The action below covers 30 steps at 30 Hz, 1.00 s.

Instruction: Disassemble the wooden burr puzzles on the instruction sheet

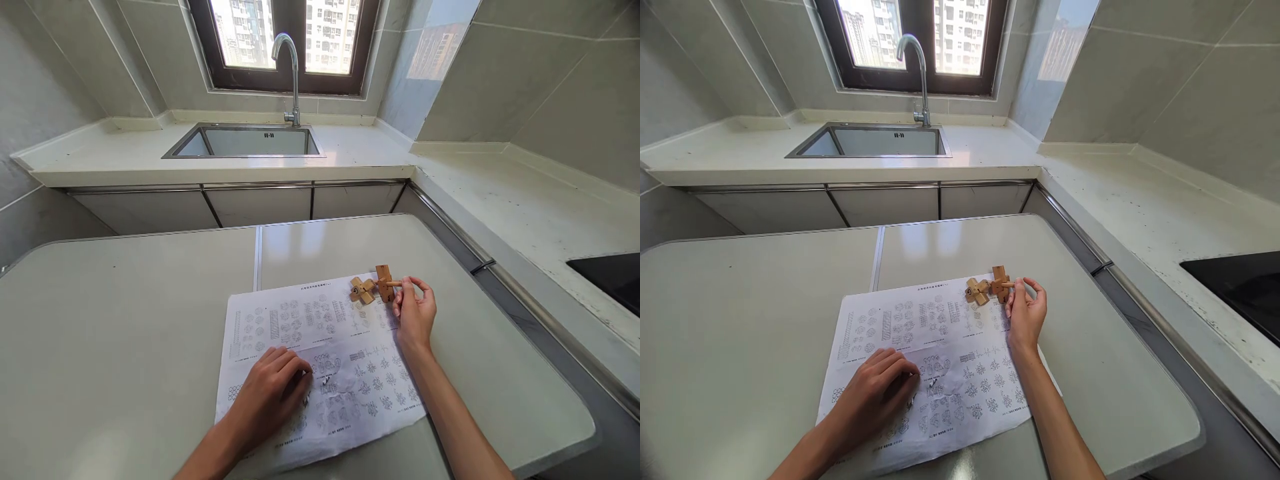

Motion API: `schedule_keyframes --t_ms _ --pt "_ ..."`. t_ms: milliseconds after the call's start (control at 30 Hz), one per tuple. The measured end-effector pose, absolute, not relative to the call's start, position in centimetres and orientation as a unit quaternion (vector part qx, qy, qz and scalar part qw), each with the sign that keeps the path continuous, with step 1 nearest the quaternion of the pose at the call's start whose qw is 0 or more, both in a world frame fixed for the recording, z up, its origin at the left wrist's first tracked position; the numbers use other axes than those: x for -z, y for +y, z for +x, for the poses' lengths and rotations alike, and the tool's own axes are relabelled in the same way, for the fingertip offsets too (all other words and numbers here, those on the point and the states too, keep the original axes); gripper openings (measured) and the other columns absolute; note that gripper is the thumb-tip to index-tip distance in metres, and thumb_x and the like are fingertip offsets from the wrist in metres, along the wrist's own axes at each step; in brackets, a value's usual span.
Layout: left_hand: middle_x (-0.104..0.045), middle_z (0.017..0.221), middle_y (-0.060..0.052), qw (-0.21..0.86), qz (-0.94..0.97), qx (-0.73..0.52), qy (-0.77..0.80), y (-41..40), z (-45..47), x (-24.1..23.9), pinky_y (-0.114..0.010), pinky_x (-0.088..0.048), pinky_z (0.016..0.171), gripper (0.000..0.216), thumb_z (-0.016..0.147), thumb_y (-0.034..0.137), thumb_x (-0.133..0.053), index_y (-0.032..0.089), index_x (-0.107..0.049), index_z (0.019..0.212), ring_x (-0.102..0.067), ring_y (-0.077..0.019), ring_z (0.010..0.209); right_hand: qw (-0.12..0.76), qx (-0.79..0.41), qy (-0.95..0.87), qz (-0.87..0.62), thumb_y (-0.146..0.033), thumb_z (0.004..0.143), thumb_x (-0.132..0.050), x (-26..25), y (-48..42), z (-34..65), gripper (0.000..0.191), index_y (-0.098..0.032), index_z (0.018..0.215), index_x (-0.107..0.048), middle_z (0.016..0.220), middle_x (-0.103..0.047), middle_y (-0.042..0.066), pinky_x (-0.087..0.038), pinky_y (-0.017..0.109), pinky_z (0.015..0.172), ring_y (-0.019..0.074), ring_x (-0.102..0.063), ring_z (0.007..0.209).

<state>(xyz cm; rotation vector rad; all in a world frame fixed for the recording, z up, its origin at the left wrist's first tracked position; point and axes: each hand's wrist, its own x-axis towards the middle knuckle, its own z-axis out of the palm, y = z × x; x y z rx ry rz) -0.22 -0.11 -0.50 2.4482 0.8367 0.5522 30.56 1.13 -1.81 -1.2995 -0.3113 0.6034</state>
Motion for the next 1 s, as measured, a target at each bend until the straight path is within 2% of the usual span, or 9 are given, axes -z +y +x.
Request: schedule_keyframes --t_ms 167,300,433,567,667,800,900,1000 --pt "-0.073 0.09 -0.001 0.25 0.895 -0.193 0.313 -0.2 -0.2 0.3 -0.033 -0.045 0.077 0.017 0.106 0.017 -0.052 0.023 -0.062 0.094 -0.062 -0.0199 0.081 0.725 -0.294 -0.155 -0.604 -0.051 0.079 -0.084 2.1 1.4 30.7 0.042 -0.021 0.098 -0.06 0.061 -0.059 -0.009 -0.029 0.016 0.036 0.0057 -0.042 0.039" --pt "-0.073 0.09 -0.002 0.252 0.896 -0.186 0.315 -0.1 -0.1 0.0 -0.034 -0.046 0.078 0.016 0.106 0.018 -0.052 0.023 -0.063 0.094 -0.062 -0.0203 0.082 0.731 -0.272 -0.169 -0.602 -0.045 0.084 -0.079 2.4 1.4 30.8 0.033 -0.023 0.093 -0.056 0.063 -0.057 -0.009 -0.032 0.017 0.039 0.0066 -0.045 0.043" --pt "-0.073 0.089 -0.002 0.253 0.896 -0.182 0.317 -0.1 -0.2 -0.1 -0.034 -0.047 0.077 0.018 0.106 0.019 -0.051 0.022 -0.064 0.094 -0.062 -0.0204 0.082 0.745 -0.226 -0.191 -0.598 -0.042 0.092 -0.072 2.0 1.0 30.3 0.026 -0.025 0.103 -0.056 0.069 -0.056 -0.009 -0.038 0.018 0.046 0.0073 -0.046 0.05" --pt "-0.073 0.089 -0.003 0.25 0.897 -0.182 0.316 -0.1 -0.2 0.1 -0.035 -0.048 0.077 0.018 0.106 0.019 -0.051 0.022 -0.064 0.094 -0.062 -0.0206 0.081 0.756 -0.234 -0.238 -0.563 -0.046 0.096 -0.07 0.9 0.5 29.5 0.031 -0.026 0.115 -0.057 0.078 -0.06 -0.006 -0.038 0.02 0.047 0.0082 -0.047 0.052" --pt "-0.073 0.088 -0.003 0.247 0.898 -0.185 0.314 0.0 -0.1 0.2 -0.035 -0.048 0.076 0.017 0.105 0.019 -0.051 0.022 -0.064 0.094 -0.063 -0.0206 0.08 0.753 -0.321 -0.274 -0.506 -0.047 0.095 -0.072 0.0 0.2 28.7 0.033 -0.025 0.116 -0.061 0.079 -0.061 -0.005 -0.036 0.022 0.047 0.0079 -0.043 0.05" --pt "-0.073 0.091 -0.003 0.254 0.894 -0.189 0.316 -0.2 -0.3 0.2 -0.035 -0.051 0.077 0.015 0.105 0.018 -0.051 0.023 -0.064 0.098 -0.066 -0.0213 0.084 0.688 -0.478 -0.319 -0.443 -0.049 0.094 -0.073 -0.4 -0.6 27.0 0.031 -0.026 0.113 -0.063 0.071 -0.059 -0.004 -0.031 0.024 0.044 0.0096 -0.035 0.047" --pt "-0.072 0.095 -0.003 0.276 0.87 -0.218 0.347 -0.5 -0.6 0.4 -0.035 -0.054 0.079 0.017 0.103 0.019 -0.054 0.025 -0.061 0.117 -0.068 -0.0215 0.087 0.627 -0.574 -0.343 -0.4 -0.051 0.093 -0.075 0.0 -1.3 25.3 0.034 -0.029 0.115 -0.062 0.078 -0.064 -0.002 -0.03 0.024 0.041 0.0096 -0.035 0.046" --pt "-0.069 0.107 -0.005 0.311 0.82 -0.271 0.396 -0.6 -0.8 0.5 -0.036 -0.058 0.081 0.036 0.101 0.025 -0.058 0.027 -0.05 0.136 -0.068 -0.0213 0.091 0.564 -0.633 -0.391 -0.359 -0.051 0.098 -0.071 0.6 -1.8 23.7 0.031 -0.029 0.118 -0.063 0.078 -0.063 -0.001 -0.032 0.024 0.043 0.0096 -0.039 0.048"
